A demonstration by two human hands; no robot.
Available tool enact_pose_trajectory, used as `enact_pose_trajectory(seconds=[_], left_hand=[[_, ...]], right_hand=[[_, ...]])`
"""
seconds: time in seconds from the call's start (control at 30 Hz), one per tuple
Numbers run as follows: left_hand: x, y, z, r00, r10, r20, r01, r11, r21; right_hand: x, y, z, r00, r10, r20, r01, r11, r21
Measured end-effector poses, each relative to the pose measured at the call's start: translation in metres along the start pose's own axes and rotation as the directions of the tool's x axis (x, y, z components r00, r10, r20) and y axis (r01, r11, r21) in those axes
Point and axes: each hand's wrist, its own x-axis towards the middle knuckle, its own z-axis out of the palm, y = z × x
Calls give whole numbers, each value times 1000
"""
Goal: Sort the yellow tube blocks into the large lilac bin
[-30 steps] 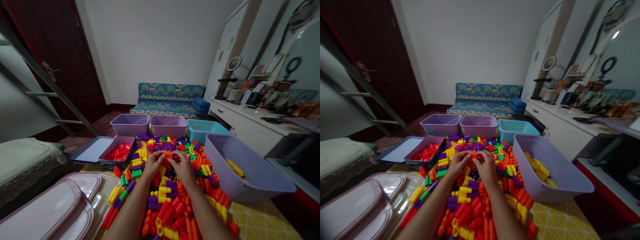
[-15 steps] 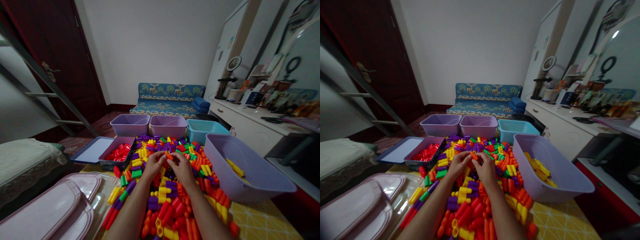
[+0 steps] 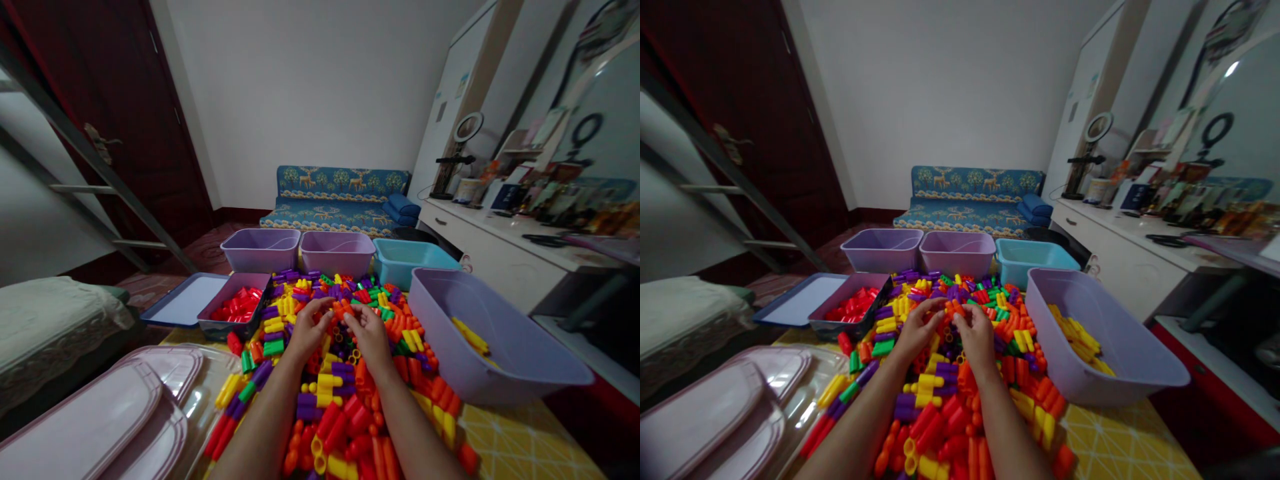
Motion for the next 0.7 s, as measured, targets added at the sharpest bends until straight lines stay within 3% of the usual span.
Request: enact_pose_trajectory(seconds=[0.23,0.4,0.53,0.7], left_hand=[[3,-5,1,996,61,-58,-55,993,103],[3,-2,0,997,61,-45,-53,986,157],[4,-5,0,996,70,-47,-61,982,178],[4,-7,1,996,67,-65,-55,985,164]], right_hand=[[2,0,0,998,53,-44,-48,994,97],[10,-12,-2,992,123,15,-124,988,96],[35,-28,-3,988,150,19,-151,970,191],[86,-47,8,969,233,-80,-184,902,390]])
